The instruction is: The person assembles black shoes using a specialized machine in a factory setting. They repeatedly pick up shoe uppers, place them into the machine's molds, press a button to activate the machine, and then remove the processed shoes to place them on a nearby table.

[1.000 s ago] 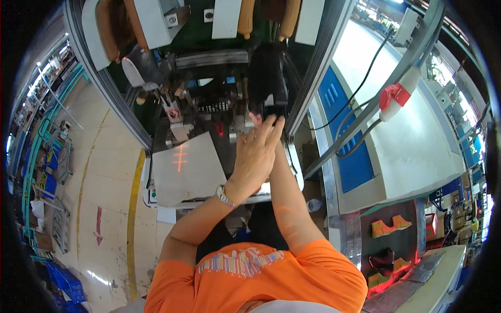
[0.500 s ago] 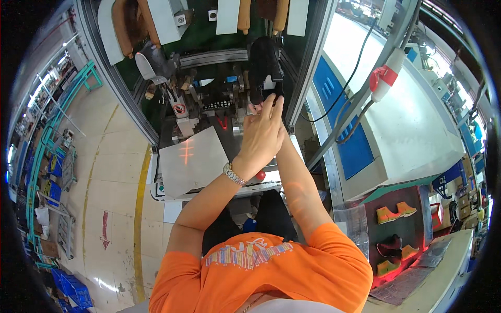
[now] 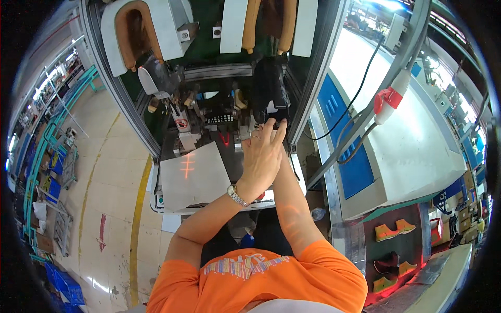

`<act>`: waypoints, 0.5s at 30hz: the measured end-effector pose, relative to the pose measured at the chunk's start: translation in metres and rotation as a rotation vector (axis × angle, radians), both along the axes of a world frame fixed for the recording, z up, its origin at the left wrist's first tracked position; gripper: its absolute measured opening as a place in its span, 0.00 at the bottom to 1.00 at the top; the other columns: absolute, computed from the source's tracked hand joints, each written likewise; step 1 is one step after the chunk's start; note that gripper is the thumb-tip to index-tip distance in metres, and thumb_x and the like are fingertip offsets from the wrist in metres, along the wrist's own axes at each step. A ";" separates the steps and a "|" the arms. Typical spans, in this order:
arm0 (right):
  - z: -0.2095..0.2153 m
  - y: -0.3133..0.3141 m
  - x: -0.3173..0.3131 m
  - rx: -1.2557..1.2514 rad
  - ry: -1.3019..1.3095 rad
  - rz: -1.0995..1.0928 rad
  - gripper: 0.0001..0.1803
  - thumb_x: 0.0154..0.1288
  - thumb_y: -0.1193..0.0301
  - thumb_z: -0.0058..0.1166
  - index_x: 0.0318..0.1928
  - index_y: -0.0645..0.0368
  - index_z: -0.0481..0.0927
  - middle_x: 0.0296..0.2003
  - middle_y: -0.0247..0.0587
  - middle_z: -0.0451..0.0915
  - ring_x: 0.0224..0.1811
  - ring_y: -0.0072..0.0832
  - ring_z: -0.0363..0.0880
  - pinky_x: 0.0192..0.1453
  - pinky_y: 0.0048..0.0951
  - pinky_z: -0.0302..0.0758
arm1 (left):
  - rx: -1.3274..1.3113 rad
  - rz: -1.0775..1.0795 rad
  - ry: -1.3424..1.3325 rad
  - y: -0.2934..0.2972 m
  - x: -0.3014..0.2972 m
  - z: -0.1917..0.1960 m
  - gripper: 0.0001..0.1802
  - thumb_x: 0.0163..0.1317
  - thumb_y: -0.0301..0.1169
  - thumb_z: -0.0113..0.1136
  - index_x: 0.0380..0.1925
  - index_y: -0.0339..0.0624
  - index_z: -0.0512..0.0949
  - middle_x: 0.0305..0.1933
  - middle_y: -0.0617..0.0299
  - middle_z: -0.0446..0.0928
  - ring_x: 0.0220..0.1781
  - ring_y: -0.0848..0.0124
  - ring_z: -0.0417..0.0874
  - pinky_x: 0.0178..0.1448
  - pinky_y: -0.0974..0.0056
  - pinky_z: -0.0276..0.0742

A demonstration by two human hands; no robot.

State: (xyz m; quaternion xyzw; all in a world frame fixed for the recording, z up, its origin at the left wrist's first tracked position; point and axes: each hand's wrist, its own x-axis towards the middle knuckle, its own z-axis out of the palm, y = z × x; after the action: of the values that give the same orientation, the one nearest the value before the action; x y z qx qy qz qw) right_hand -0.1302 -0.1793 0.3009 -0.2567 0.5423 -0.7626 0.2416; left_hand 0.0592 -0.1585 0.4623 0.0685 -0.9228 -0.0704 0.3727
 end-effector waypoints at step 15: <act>0.000 -0.006 -0.005 0.026 0.003 -0.031 0.22 0.54 0.71 0.53 0.50 0.61 0.68 0.44 0.43 0.73 0.44 0.31 0.73 0.48 0.29 0.71 | 0.008 -0.041 0.009 -0.009 -0.003 -0.009 0.31 0.48 0.24 0.54 0.56 0.47 0.63 0.55 0.55 0.62 0.48 0.59 0.68 0.45 0.56 0.65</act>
State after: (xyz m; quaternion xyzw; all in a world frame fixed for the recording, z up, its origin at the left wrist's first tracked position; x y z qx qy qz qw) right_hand -0.1356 -0.1857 0.3011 -0.2461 0.5565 -0.7587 0.2325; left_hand 0.0565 -0.1675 0.4535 0.0506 -0.9221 -0.0823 0.3748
